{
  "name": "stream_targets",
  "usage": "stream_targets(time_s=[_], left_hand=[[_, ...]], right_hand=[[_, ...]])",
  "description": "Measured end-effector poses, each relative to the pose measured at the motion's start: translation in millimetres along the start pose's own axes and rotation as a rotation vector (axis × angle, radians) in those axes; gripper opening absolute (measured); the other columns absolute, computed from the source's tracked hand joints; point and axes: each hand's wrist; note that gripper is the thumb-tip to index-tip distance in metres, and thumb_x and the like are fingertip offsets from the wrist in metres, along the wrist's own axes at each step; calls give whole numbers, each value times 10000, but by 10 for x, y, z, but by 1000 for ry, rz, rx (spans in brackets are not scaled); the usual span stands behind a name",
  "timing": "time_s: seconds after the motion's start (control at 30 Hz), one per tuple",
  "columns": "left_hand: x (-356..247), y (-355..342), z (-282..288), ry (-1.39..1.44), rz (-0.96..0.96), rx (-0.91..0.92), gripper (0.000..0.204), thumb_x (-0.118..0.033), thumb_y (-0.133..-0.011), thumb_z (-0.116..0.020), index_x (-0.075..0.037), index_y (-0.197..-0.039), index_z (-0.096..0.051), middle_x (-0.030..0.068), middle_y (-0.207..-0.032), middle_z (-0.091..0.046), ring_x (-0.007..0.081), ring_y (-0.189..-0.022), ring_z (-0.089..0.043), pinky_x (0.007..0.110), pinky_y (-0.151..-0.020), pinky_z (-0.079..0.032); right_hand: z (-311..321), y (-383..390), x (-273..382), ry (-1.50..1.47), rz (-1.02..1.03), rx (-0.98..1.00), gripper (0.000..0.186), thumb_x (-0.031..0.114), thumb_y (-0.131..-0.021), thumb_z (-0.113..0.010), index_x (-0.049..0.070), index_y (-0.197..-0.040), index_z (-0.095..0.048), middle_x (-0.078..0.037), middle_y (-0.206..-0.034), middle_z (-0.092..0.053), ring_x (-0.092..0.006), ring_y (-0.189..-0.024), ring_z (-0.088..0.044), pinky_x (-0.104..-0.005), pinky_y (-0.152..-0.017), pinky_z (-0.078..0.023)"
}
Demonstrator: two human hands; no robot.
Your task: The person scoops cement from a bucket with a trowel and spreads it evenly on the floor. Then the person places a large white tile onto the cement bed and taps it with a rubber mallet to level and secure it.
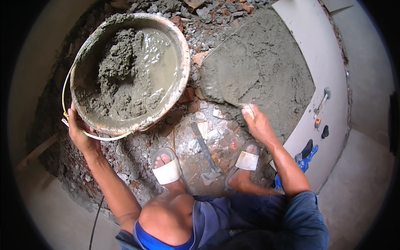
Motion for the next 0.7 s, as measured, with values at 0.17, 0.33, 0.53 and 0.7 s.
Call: stream_targets(time_s=[0.17,0.33,0.53,0.7], left_hand=[[-9,-2,6,-21,-22,-14,497,-295,-1023,-383,77,-1341,-473,179,-1264,-594,230,-1129,-588,349,-956,-463],[-3,38,-64,-97,-31,-105,462,-293,-1019,-412,48,-1306,-534,122,-1114,-670,61,-681,-576,194,-494,-373],[-15,31,-50,-87,-26,-52,488,-307,-1024,-391,57,-1328,-504,128,-1149,-658,93,-796,-614,207,-575,-438],[-10,5,29,-57,10,-9,512,-310,-1030,-362,66,-1365,-453,171,-1299,-572,238,-1176,-559,366,-1015,-420]], right_hand=[[220,103,167,175,140,51,494,406,-967,-495,6,-1254,-536,-282,-863,-675,-419,-806,-677,-485,-751,-522],[462,-86,489,-8,-218,69,485,429,-980,-458,19,-1224,-544,-149,-775,-643,-177,-658,-619,-362,-661,-533],[295,-34,528,231,163,208,424,403,-952,-522,63,-1203,-554,-207,-910,-674,-325,-811,-681,-454,-722,-542],[514,33,-47,695,254,127,373,396,-953,-539,154,-1237,-532,-167,-888,-607,-314,-730,-663,-430,-626,-542]])
Point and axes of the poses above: each hand's wrist, its own y-axis away from the middle knuckle, its own z-axis out of the back of the hand, x = y × z
